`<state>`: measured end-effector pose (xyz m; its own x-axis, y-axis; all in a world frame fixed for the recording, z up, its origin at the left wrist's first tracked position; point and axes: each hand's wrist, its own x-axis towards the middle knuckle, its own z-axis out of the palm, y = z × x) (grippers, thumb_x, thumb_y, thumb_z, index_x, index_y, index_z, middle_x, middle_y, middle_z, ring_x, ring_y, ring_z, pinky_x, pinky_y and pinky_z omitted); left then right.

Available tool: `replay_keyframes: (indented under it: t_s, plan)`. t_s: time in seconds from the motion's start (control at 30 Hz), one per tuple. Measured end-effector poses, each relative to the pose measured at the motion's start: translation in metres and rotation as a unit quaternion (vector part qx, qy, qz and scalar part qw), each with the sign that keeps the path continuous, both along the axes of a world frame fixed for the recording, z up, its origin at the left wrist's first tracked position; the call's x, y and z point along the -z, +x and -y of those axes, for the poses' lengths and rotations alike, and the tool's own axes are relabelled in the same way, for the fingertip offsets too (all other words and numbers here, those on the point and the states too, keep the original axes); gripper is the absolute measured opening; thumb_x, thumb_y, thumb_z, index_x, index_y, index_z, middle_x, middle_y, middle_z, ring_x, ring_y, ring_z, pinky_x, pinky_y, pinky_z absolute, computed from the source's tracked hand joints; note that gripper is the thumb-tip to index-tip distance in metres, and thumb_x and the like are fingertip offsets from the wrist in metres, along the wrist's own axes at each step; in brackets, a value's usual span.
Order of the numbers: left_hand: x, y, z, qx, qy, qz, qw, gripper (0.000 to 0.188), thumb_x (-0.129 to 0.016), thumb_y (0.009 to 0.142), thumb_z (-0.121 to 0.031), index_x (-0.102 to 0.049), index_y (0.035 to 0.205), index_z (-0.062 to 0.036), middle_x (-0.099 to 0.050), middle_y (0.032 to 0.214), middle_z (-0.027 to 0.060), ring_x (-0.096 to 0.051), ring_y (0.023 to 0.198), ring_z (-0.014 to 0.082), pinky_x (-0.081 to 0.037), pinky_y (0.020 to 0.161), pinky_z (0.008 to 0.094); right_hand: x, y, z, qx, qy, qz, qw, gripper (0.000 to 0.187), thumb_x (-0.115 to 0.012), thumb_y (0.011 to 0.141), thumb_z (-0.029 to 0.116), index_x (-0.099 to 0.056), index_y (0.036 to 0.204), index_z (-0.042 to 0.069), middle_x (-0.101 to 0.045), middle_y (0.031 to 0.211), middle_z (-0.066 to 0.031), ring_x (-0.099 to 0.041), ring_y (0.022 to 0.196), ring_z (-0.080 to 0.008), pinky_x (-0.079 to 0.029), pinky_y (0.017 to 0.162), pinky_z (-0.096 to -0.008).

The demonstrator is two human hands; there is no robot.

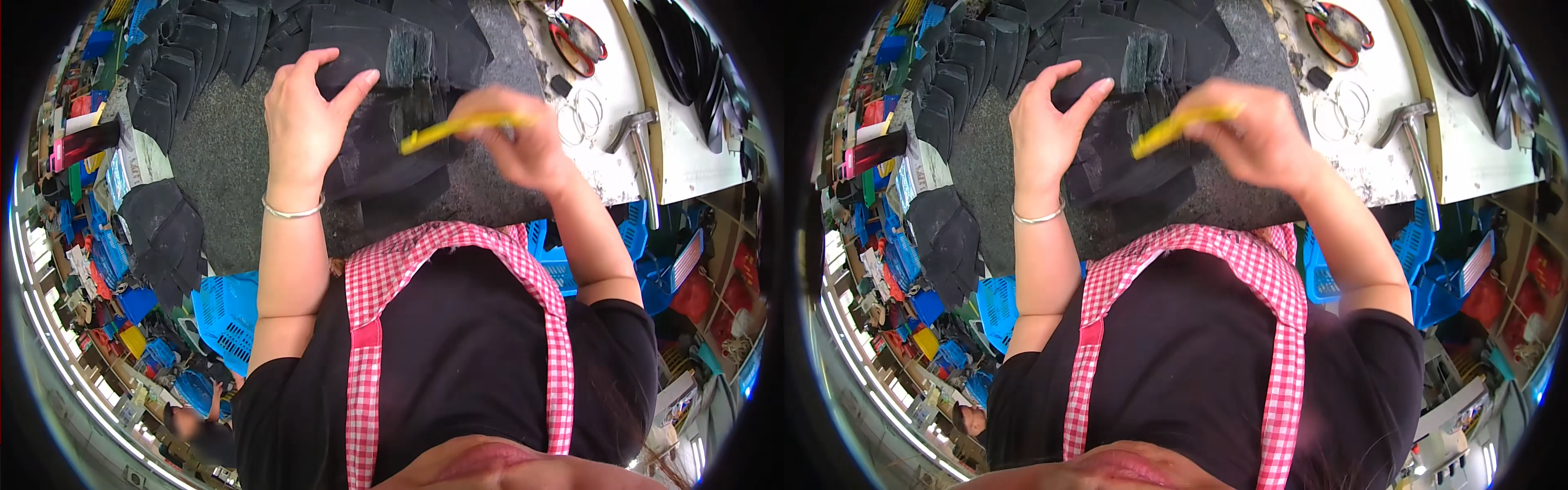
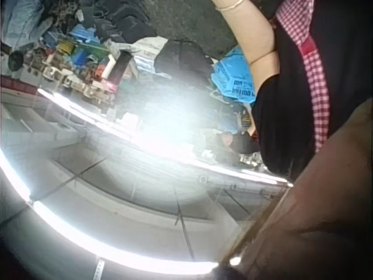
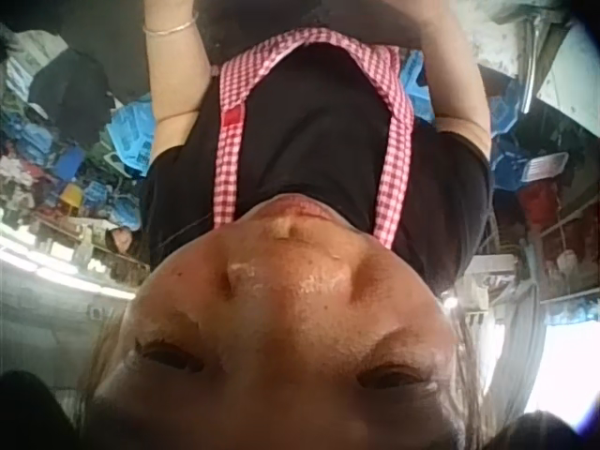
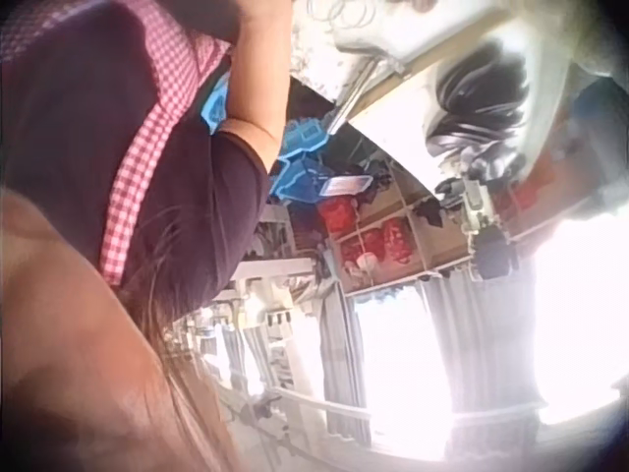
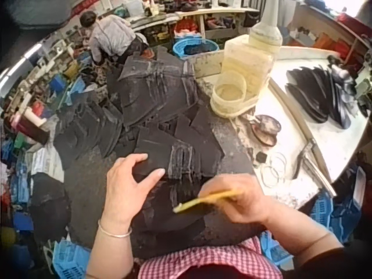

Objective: The person uses a yellow brush to scrub the surface of stacked black rubber-like sheets on a workbench. They repeatedly pick up individual sheets, scrub them, and place them back into the pile. The person also stacks and organizes the sheets during the process.

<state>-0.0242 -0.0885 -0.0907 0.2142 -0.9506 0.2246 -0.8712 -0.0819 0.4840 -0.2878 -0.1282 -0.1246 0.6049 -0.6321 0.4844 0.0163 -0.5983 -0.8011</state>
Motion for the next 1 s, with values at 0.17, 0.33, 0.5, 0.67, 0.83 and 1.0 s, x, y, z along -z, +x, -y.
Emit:
replay_keyframes:
  t_s: [0.17, 0.33, 0.5, 0.67, 0.83, 1.0]
  plan:
    - [0.000, -0.004, -0.005, -0.006, -0.004, 0.004, 1.000, 0.054, -0.088, 0.078, -0.042, -0.073, 0.113, -0.0037, -0.069, 0.097, 0.0215, -0.070, 0.092, 0.0372, -0.056, 0.083, 0.0440, 0.012, 0.001, -0.018, -0.008, 0.021, -0.028, 0.999, 0.021, -0.068, 0.086, -0.010, -0.067, 0.103, 0.001, -0.070, 0.095, -0.0138, -0.072, 0.086, -0.0277, -0.058, 0.078, -0.0350]
    - [0.005, -0.002, -0.001, 0.004, -0.024, 0.007, 1.000, 0.053, -0.088, 0.078, -0.042, -0.073, 0.113, -0.0041, -0.068, 0.100, 0.0216, -0.069, 0.093, 0.0373, -0.056, 0.083, 0.0437, 0.017, 0.005, -0.011, 0.107, 0.085, -0.007, 0.991, 0.010, -0.065, 0.096, -0.001, -0.068, 0.105, 0.001, -0.068, 0.088, -0.0100, -0.071, 0.080, -0.0195, -0.057, 0.071, -0.0297]
    - [0.001, -0.002, 0.003, -0.001, -0.012, 0.020, 1.000, 0.050, -0.088, 0.079, -0.041, -0.075, 0.112, -0.0052, -0.071, 0.105, 0.0217, -0.070, 0.100, 0.0366, -0.055, 0.090, 0.0424, -0.011, 0.014, 0.001, 0.136, -0.023, -0.056, 0.989, 0.009, -0.073, 0.090, 0.005, -0.070, 0.098, 0.001, -0.069, 0.077, -0.0091, -0.070, 0.063, -0.0207, -0.056, 0.061, -0.0314]
    - [0.001, -0.003, -0.001, -0.004, -0.009, 0.034, 0.999, 0.050, -0.088, 0.079, -0.041, -0.075, 0.113, -0.0051, -0.070, 0.106, 0.0208, -0.070, 0.099, 0.0366, -0.055, 0.089, 0.0423, -0.011, 0.035, 0.021, 0.147, -0.245, -0.036, 0.958, 0.028, -0.070, 0.076, -0.002, -0.069, 0.104, 0.003, -0.069, 0.090, -0.0112, -0.071, 0.075, -0.0278, -0.059, 0.065, -0.0375]
    - [0.005, -0.002, 0.001, -0.009, -0.020, 0.017, 1.000, 0.052, -0.088, 0.079, -0.042, -0.075, 0.112, -0.0041, -0.070, 0.105, 0.0205, -0.069, 0.099, 0.0369, -0.055, 0.090, 0.0432, -0.008, 0.008, -0.006, 0.028, -0.201, -0.043, 0.978, 0.025, -0.070, 0.078, -0.001, -0.069, 0.103, 0.004, -0.072, 0.091, -0.0093, -0.073, 0.076, -0.0272, -0.060, 0.065, -0.0374]
    - [-0.004, -0.007, 0.005, -0.005, 0.016, 0.015, 1.000, 0.056, -0.088, 0.080, -0.037, -0.070, 0.118, -0.0005, -0.069, 0.113, 0.0224, -0.070, 0.103, 0.0357, -0.055, 0.092, 0.0417, 0.001, 0.036, 0.049, 0.285, -0.048, -0.131, 0.949, 0.015, -0.070, 0.095, 0.010, -0.066, 0.102, -0.004, -0.073, 0.080, -0.0137, -0.074, 0.068, -0.0212, -0.056, 0.061, -0.0320]
